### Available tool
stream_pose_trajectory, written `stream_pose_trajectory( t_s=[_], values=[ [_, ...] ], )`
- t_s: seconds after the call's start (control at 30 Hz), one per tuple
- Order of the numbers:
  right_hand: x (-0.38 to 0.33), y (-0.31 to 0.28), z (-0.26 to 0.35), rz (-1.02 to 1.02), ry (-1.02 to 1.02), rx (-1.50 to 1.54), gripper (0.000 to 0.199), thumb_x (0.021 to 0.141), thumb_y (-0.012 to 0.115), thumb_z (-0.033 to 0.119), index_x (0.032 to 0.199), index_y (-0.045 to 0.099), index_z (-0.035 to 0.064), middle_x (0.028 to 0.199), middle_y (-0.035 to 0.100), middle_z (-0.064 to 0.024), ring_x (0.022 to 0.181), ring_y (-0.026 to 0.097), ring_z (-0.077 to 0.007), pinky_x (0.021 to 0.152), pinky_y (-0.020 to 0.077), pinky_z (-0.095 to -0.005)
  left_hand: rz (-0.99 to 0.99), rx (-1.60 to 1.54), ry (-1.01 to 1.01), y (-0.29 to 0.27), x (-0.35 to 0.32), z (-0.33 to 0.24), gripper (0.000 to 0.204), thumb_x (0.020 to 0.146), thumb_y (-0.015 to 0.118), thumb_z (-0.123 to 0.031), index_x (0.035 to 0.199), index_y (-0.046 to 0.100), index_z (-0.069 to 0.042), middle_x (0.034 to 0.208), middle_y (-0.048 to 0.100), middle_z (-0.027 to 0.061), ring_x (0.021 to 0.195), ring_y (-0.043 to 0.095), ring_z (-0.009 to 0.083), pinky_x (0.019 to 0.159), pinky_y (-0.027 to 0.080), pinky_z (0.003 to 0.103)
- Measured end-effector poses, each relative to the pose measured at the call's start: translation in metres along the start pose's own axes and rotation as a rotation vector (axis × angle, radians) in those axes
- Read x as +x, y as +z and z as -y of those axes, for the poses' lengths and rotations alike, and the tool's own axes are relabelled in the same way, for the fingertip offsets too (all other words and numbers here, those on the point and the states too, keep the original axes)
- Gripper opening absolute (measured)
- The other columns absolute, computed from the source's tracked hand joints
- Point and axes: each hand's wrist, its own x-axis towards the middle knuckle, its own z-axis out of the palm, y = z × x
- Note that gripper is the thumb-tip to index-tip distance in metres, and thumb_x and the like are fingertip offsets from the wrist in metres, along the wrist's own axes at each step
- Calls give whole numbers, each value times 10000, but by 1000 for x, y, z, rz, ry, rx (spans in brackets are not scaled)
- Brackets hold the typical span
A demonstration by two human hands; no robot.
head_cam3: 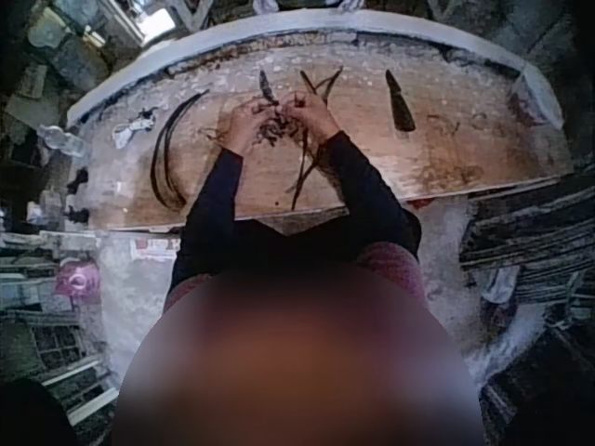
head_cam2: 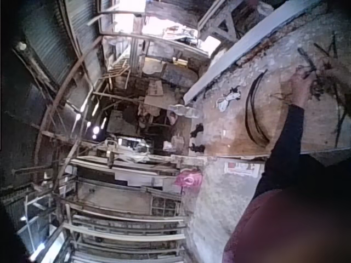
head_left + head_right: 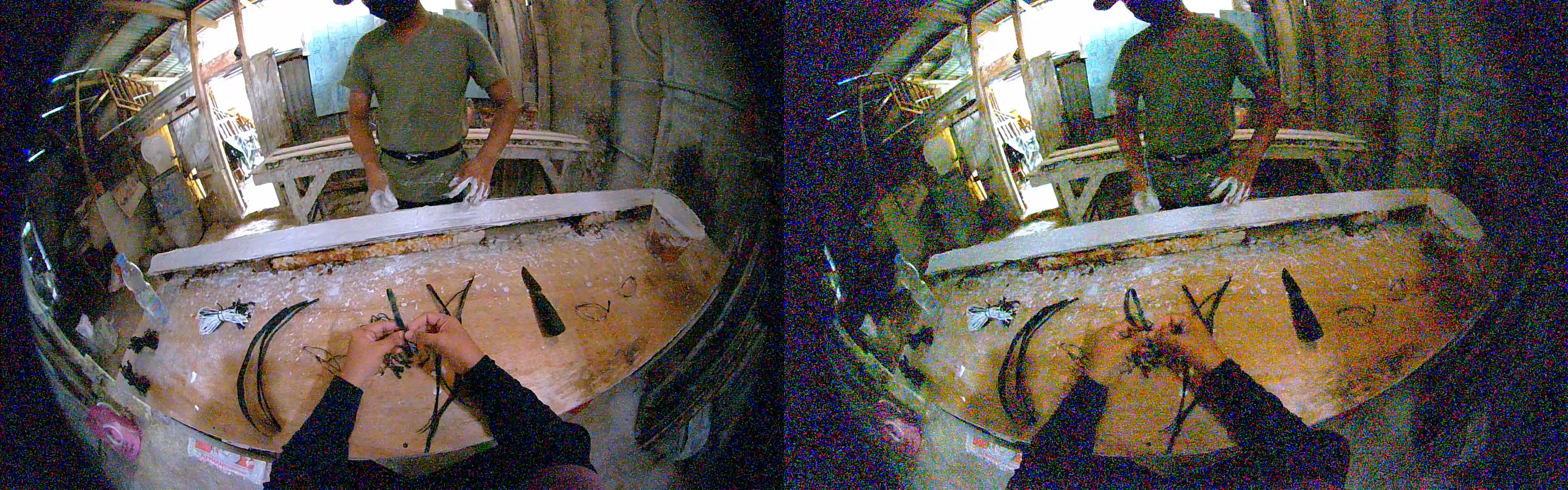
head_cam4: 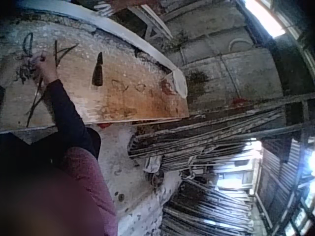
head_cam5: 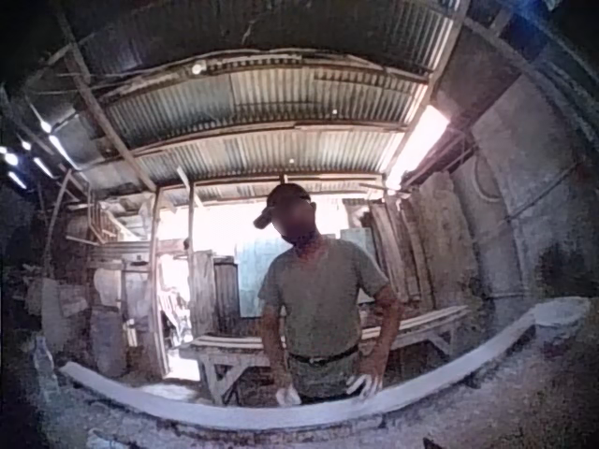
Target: The person handles multiple black cables on a wooden workbench, repeatedly picking up, separating, and arranging them. A coworker in the background wipes a long white object on a separate bench.
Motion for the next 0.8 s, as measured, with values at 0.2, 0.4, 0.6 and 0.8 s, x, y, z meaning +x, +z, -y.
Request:
stream_pose_trajectory(
  t_s=[0.2, 0.4, 0.6, 0.8],
  values=[
    [7, -8, -14, -58, 11, -35, 93, 707, 627, 75, 736, 542, 52, 703, 565, -1, 633, 521, -77, 569, 412, -203, 55, -36, 9, -1, 1, 1, 178, 784, 534, -79, 911, 566, 42, 785, 607, 66, 634, 556, 103, 585, 458, 215],
    [12, -16, -21, -96, -37, -200, 98, 699, 629, 59, 726, 535, 51, 698, 567, -3, 628, 529, -83, 574, 425, -208, 72, -126, -26, -1, 0, 2, 199, 797, 525, -95, 933, 552, 47, 829, 604, 80, 667, 570, 123, 610, 483, 226],
    [12, -18, -23, -69, -70, -232, 110, 704, 629, 60, 739, 525, 45, 686, 561, -4, 617, 524, -83, 571, 426, -214, 54, -77, -7, -1, 1, 4, 172, 801, 529, -116, 897, 562, 23, 791, 597, 66, 674, 570, 123, 595, 493, 239],
    [13, -11, -20, -18, -59, -298, 116, 728, 622, 106, 770, 524, 60, 727, 548, 4, 667, 512, -73, 597, 418, -215, 3, -82, -33, 0, -3, -4, 159, 789, 553, -150, 836, 575, 1, 737, 591, 47, 622, 553, 104, 529, 484, 230]
  ],
)
